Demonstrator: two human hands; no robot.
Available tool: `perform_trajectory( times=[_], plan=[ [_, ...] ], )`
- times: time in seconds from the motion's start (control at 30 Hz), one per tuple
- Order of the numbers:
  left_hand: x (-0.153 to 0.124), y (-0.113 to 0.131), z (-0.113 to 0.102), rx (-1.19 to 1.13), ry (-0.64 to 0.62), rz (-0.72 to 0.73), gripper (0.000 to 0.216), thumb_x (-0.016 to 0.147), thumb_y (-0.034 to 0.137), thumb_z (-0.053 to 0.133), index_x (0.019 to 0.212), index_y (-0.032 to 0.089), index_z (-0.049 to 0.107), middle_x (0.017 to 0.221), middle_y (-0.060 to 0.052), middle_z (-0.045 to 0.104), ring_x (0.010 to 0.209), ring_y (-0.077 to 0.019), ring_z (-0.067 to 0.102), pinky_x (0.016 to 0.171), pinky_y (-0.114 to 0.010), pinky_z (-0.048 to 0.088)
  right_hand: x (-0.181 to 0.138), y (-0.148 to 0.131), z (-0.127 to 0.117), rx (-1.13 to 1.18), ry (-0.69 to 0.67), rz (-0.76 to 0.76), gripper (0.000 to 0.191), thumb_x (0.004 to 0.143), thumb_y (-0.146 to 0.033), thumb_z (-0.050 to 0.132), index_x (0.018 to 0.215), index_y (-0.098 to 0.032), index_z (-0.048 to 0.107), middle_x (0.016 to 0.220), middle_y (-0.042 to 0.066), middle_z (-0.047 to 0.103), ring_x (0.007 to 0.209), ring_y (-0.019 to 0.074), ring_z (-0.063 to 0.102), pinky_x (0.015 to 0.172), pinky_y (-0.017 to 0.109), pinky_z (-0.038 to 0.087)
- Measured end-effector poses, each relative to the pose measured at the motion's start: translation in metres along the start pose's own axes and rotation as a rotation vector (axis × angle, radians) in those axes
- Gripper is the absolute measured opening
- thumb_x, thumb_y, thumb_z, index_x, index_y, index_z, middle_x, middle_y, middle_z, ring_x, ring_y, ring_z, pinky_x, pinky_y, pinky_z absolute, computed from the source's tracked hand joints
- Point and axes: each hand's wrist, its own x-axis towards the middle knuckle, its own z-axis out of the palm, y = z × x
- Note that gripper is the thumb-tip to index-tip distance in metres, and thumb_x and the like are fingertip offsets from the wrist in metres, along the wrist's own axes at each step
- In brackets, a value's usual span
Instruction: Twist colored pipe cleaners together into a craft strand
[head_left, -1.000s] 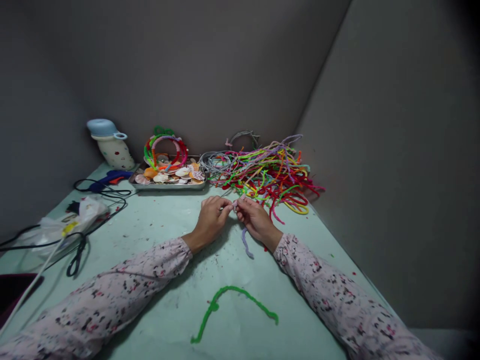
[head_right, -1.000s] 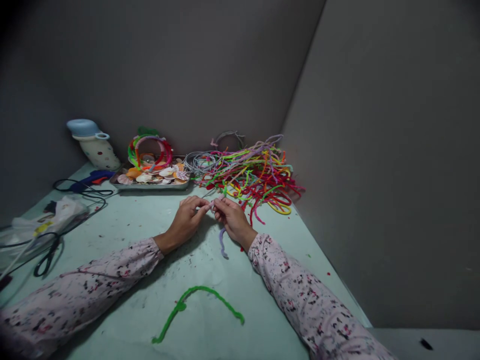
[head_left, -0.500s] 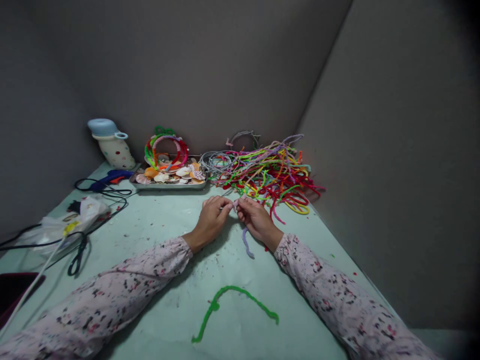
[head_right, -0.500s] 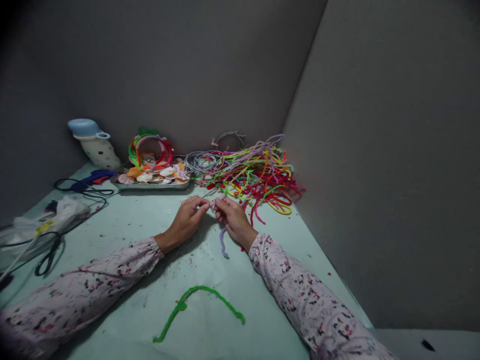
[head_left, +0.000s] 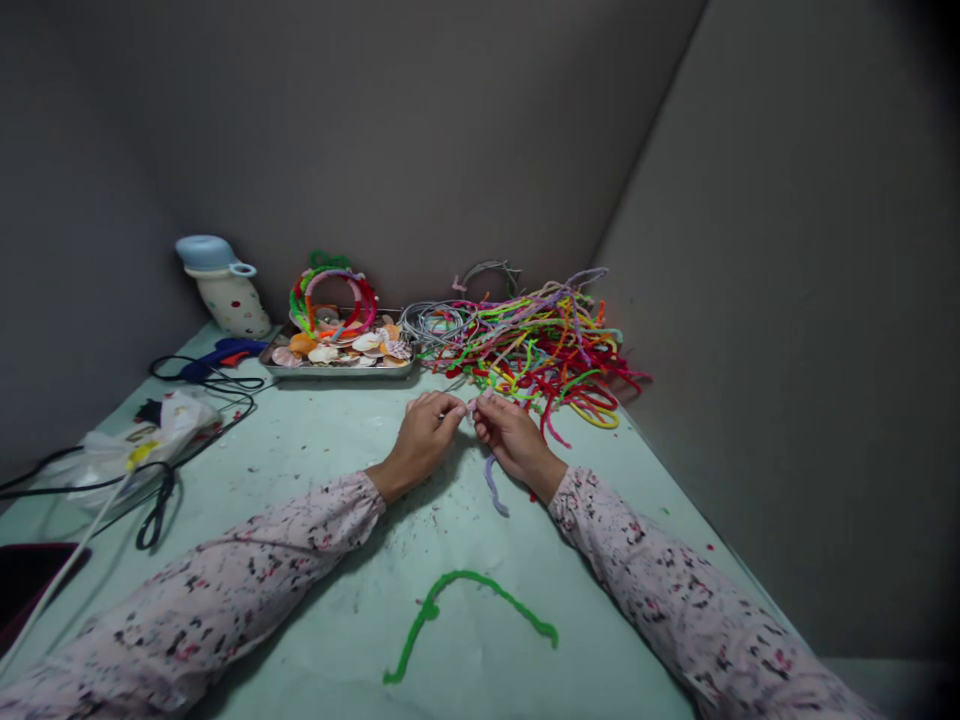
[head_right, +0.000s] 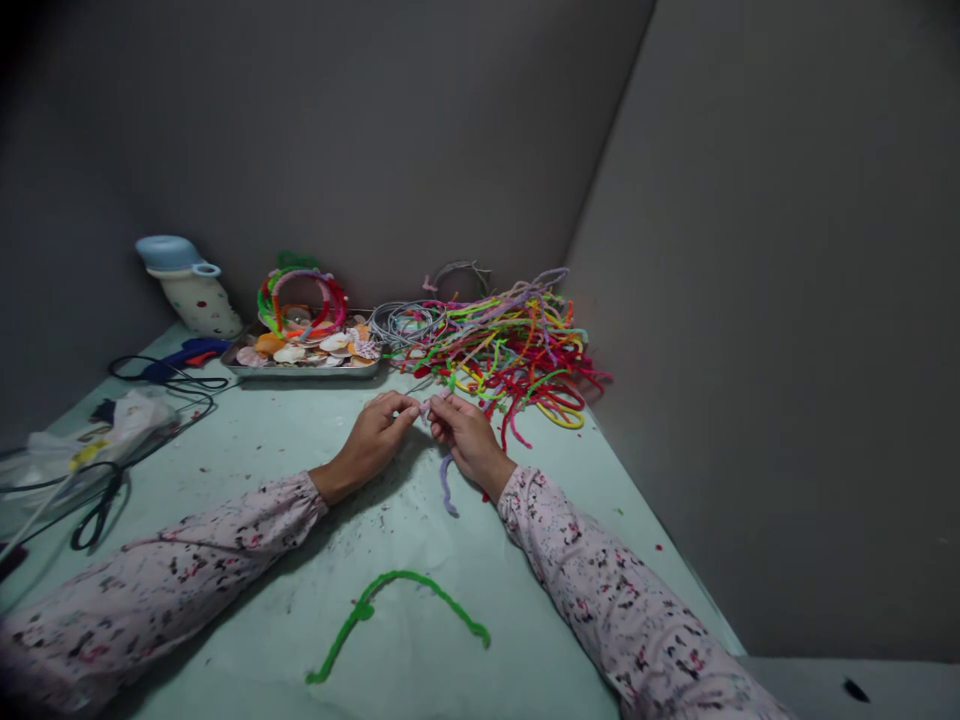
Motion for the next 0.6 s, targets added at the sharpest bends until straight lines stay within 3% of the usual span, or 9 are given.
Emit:
perform_trajectory(
  times=[0.6],
  plan=[
    [0.0003,-0.0001,-0.0004,-0.051,-0.031,0.023,0.028,0.093,0.031,0.039,0.081,0.019,0.061,0.08,-0.003,0.06,0.081,-0.018,0.053,0.081,-0.033,0.041,-0.0003,0.0006,0.0003,-0.01,-0.003,-0.001,0.027,0.071,-0.041,0.074,0.073,-0.017,0.061,0.066,-0.003,0.057,0.053,0.005,0.048,0.047,0.017,0.037]
  ],
)
